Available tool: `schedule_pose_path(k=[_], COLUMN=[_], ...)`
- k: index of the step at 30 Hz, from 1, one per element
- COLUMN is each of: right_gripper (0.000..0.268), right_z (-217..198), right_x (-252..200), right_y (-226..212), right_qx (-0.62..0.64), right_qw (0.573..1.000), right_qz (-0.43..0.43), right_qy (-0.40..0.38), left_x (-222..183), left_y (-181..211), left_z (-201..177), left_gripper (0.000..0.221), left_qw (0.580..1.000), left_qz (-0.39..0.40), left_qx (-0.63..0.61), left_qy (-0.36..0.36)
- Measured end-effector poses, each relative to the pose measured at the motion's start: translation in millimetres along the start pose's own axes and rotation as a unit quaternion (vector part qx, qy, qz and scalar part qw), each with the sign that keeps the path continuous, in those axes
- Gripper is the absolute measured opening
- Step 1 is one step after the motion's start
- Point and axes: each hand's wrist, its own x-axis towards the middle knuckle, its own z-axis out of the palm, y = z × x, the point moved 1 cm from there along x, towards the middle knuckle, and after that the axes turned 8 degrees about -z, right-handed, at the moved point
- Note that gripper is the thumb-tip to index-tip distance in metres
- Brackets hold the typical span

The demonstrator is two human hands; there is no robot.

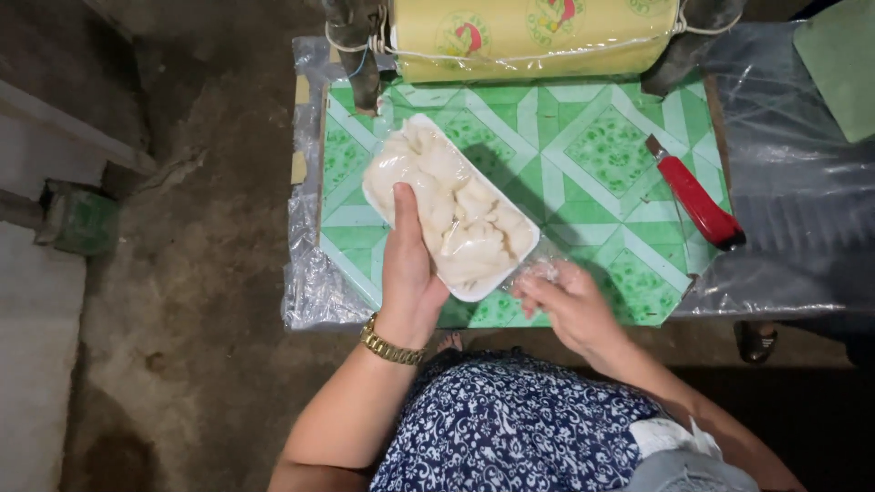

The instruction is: The person places a container of oyster mushrooms on a table, pulls a sheet of plastic wrap from a roll, and uses a utility knife to cut it. They then wrap the container with the plastic sheet, smoothing it around the edges to secure it.

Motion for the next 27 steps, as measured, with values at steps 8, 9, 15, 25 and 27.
schedule_pose_path(k=[8, 9, 15, 25, 27], right_gripper=[0.015, 0.015, 0.017, 0.029, 0.029], right_z=[-72.5, -72.9, -39.9, -28.9, -27.9], right_x=[-22.2, -14.5, 23.5, 52.1, 53.7], right_y=[-15.7, -30.1, -89.5, -14.5, -13.7], right_qx=[-0.381, -0.381, -0.351, -0.096, -0.100], right_qw=[0.822, 0.823, 0.906, 0.994, 0.993], right_qz=[0.087, 0.086, -0.183, -0.018, -0.020], right_qy=[-0.414, -0.413, -0.148, 0.039, 0.053], left_x=[-10.9, -9.9, -17.2, -20.8, -17.5], left_y=[11.9, 8.6, -7.8, -20.4, -18.7], left_z=[-8.3, -16.5, -28.7, -27.7, -24.8], left_gripper=[0.046, 0.046, 0.061, 0.069, 0.068], left_qw=[0.960, 0.960, 0.840, 0.842, 0.837], left_qz=[-0.051, -0.051, 0.006, 0.062, 0.060], left_qx=[0.270, 0.271, 0.540, 0.519, 0.527], left_qy=[0.049, 0.048, -0.055, -0.129, -0.131])
